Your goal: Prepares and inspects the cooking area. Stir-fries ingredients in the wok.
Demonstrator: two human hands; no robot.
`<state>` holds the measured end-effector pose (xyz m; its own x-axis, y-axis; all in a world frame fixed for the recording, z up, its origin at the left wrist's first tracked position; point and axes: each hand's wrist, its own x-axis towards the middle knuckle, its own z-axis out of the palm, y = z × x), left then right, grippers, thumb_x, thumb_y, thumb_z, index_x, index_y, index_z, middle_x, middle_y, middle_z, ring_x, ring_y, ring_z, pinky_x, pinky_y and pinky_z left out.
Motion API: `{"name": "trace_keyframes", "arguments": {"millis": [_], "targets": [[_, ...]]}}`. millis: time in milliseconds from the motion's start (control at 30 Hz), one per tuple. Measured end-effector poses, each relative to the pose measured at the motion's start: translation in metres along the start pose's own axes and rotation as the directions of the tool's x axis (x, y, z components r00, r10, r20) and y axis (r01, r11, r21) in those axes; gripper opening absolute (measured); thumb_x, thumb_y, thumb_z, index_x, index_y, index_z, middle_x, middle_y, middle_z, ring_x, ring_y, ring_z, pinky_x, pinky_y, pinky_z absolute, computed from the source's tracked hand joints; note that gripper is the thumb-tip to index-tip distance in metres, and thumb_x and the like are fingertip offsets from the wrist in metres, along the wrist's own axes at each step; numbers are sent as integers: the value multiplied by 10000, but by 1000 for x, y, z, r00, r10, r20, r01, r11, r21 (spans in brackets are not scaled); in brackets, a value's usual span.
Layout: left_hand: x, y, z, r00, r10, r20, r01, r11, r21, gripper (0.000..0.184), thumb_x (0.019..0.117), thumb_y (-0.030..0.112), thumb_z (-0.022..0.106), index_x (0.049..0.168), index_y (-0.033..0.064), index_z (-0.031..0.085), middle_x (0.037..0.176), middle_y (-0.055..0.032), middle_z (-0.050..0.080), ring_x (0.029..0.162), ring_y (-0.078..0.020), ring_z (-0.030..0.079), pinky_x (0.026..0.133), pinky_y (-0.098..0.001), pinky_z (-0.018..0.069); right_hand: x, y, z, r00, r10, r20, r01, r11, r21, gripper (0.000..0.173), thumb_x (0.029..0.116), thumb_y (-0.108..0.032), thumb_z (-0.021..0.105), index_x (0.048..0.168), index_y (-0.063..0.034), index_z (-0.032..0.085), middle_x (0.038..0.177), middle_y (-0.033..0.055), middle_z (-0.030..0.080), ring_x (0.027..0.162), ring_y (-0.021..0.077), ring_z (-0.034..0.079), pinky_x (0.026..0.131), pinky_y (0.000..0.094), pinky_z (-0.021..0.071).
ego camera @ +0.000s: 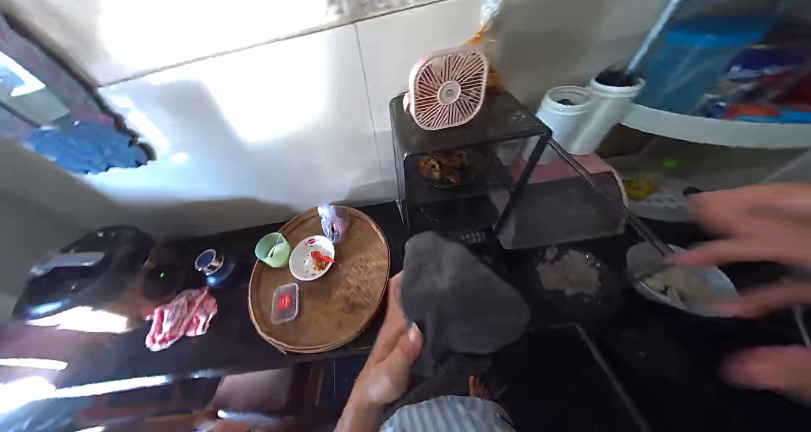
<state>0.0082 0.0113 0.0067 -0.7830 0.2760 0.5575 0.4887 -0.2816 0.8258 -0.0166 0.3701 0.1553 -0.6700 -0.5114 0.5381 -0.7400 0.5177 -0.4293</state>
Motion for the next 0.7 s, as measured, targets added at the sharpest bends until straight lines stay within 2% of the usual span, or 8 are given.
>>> {"name": "trace_keyframes", "arguments": {"millis": [67, 133, 200, 300, 433, 533, 667, 700], "targets": [[-7, 8, 30, 997, -71, 33, 76, 979, -192, 554, 1037, 609, 389, 1509, 323, 446, 1403, 218, 579, 1287, 85, 506, 1126, -224, 415, 11, -61, 100, 994, 97, -51, -94, 994, 61, 640, 964, -588, 624, 1510, -289, 476, 1447, 89, 515, 1201, 146, 584, 949, 322, 539], [-9, 18, 60, 958, -223, -183, 149, 926, -346, 660, 1007, 613, 480, 1480, 169, 361, 1321, 57, 632, 1232, -42, 590, 1071, -310, 491, 25, -87, 208, 911, 155, -382, -110, 984, 139, 342, 1019, -380, 614, 1211, -101, 655, 1088, 76, 706, 977, 74, 680, 847, 250, 580], [-5, 25, 58, 849, -397, -350, 216, 864, -455, 671, 1078, 482, 421, 1557, 49, 239, 1373, -137, 605, 1241, -206, 611, 1058, -392, 511, 33, -99, 271, 805, 223, -550, -187, 975, 121, 267, 1034, -237, 587, 1045, 4, 700, 869, 79, 727, 801, 98, 708, 719, 274, 605], [-13, 31, 32, 688, -606, -401, 279, 730, -624, 448, 1114, 375, 380, 1242, -6, 578, 1058, -151, 718, 952, -209, 717, 846, -348, 600, 25, -117, 299, 847, 265, -461, -324, 945, -53, 277, 1051, -259, 503, 1023, -43, 673, 774, 61, 668, 673, 175, 678, 559, 348, 557], [-34, 32, 8, 645, -640, -418, 274, 704, -656, 488, 1125, 382, 334, 1118, -14, 618, 886, -137, 722, 778, -197, 724, 725, -323, 616, 3, -144, 318, 901, 294, -320, -323, 945, -42, 234, 1055, -193, 487, 1104, -33, 651, 894, 95, 692, 781, 208, 712, 666, 373, 613], [-33, 33, -10, 615, -656, -438, 212, 672, -709, 524, 1127, 397, 304, 1001, 11, 634, 737, -92, 654, 641, -175, 682, 625, -309, 612, -9, -151, 327, 939, 188, -288, -193, 981, 11, 337, 1025, -84, 481, 1327, -10, 609, 1189, 142, 689, 1081, 198, 698, 930, 321, 594], [-17, 12, -69, 712, -560, -425, 126, 696, -707, 518, 1130, 386, 239, 1073, 47, 627, 844, -80, 692, 720, -157, 693, 635, -298, 603, -14, -161, 308, 938, 120, -326, -69, 984, 164, 273, 1036, -115, 507, 1288, -117, 614, 1130, 37, 695, 1012, 97, 676, 890, 241, 586], [-8, 11, -78, 701, -532, -474, 123, 746, -655, 464, 1132, 332, 260, 1088, 54, 629, 849, -68, 705, 727, -139, 701, 642, -291, 609, -12, -160, 303, 922, 131, -364, -80, 985, 150, 273, 1029, -188, 549, 1291, -164, 623, 1220, 24, 682, 1137, 113, 654, 973, 282, 571]]}}
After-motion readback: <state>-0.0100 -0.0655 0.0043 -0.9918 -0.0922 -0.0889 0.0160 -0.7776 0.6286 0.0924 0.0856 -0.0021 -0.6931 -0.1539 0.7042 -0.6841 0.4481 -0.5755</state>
